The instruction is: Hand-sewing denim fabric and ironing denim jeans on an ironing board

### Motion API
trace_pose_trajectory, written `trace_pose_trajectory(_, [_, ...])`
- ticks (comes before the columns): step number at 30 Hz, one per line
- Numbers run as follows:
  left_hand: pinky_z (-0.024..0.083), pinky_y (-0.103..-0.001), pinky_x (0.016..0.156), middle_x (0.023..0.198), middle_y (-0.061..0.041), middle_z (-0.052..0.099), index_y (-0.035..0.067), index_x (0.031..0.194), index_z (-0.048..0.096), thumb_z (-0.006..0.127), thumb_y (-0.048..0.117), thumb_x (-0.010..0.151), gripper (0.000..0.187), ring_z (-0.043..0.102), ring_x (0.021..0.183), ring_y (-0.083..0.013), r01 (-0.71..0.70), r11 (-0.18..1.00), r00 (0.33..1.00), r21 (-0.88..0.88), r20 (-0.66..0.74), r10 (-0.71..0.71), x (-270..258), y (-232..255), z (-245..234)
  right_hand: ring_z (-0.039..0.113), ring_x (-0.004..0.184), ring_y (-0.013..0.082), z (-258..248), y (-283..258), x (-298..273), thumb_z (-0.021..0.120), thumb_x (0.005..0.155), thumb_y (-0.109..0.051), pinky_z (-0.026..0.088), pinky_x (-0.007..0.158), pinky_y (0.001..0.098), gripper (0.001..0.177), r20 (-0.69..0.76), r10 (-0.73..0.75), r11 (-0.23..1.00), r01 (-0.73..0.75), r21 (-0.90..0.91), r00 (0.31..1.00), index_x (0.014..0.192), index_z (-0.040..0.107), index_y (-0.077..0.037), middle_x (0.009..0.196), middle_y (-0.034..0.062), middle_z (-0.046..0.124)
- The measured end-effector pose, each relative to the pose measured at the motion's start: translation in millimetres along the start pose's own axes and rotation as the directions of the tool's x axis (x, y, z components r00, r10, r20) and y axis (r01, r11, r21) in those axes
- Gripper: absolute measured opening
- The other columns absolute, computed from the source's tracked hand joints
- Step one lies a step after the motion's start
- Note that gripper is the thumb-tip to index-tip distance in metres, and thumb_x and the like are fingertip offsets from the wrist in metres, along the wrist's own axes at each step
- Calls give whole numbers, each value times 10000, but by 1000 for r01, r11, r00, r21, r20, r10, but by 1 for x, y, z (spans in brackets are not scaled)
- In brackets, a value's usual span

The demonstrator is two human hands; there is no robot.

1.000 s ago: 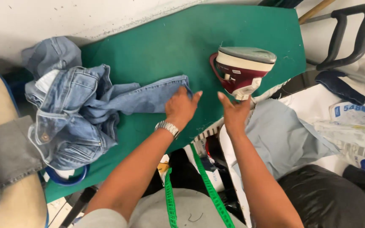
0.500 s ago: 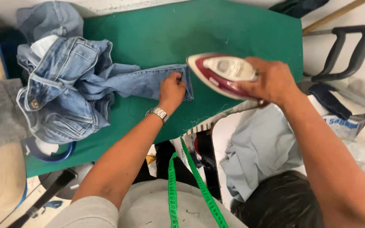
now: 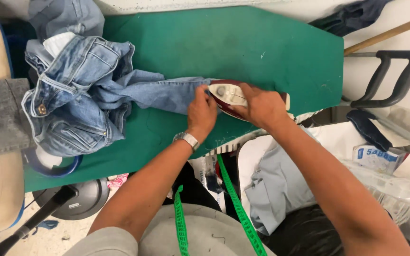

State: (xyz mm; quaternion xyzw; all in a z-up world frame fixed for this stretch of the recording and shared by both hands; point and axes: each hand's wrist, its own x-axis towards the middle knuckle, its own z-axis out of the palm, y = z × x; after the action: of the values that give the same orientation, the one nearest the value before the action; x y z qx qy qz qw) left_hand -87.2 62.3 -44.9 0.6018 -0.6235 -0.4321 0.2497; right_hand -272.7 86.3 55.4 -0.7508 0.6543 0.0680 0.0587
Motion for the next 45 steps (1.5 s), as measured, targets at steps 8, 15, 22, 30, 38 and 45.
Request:
trace_pose_trajectory(8, [580, -533, 797, 960, -115, 750, 193, 1362, 521, 644, 123, 920, 464, 727, 928, -403, -124, 987, 982, -99, -157, 108, 12, -31, -6, 763, 960, 310, -3, 41, -2, 476, 905, -756, 602, 821, 490, 718, 319, -96, 995, 101, 3, 943, 1393, 502, -229, 1084, 92, 779])
trace_pose_trajectory(15, [591, -478, 772, 944, -86, 757, 142, 1383, 533, 673, 96, 924, 482, 737, 898, -356, -251, 966, 940, -70, -254, 225, 6, -51, 3, 766, 856, 312, -18, -4, 8, 495, 958, -721, 609, 722, 465, 614, 161, -60, 997, 52, 51, 985, 1217, 554, -167, 967, 116, 764])
trace_pose_trajectory(22, [528, -434, 896, 1093, -22, 721, 152, 1253, 655, 708, 103, 880, 379, 691, 1058, -270, -419, 882, 843, 216, -267, 466, 16, -50, -38, 764, 900, 354, -12, 18, 21, 500, 950, -693, 602, 776, 512, 619, 272, 61, 996, -78, 50, 960, 1254, 511, -154, 959, 146, 762])
trace_pose_trajectory(30, [337, -528, 1139, 1507, -122, 551, 94, 1325, 632, 695, 213, 949, 400, 431, 1459, -347, -404, 717, 850, 568, -56, 524, 1, -66, -81, 742, 931, 461, -31, 21, 44, 537, 952, -679, 590, 834, 551, 658, 329, 89, 992, -114, 59, 940, 1295, 544, -117, 949, 246, 756])
trace_pose_trajectory(38, [259, -546, 1188, 1547, -105, 531, 102, 1341, 638, 705, 178, 906, 447, 390, 1498, -293, -364, 609, 910, 704, 128, 395, 1, -79, -100, 769, 948, 344, -26, 24, 33, 471, 879, -799, 606, 864, 490, 706, 460, -5, 999, 27, -42, 888, 1362, 521, -286, 965, 127, 789])
trace_pose_trajectory(45, [320, -535, 1119, 1448, -68, 596, 134, 1250, 684, 667, 337, 952, 361, 440, 1442, -271, -319, 615, 934, 721, 129, 333, 9, -68, -100, 746, 929, 422, -26, 18, 40, 502, 924, -750, 589, 841, 544, 714, 323, 99, 991, -124, 58, 941, 1361, 528, -186, 943, 224, 760])
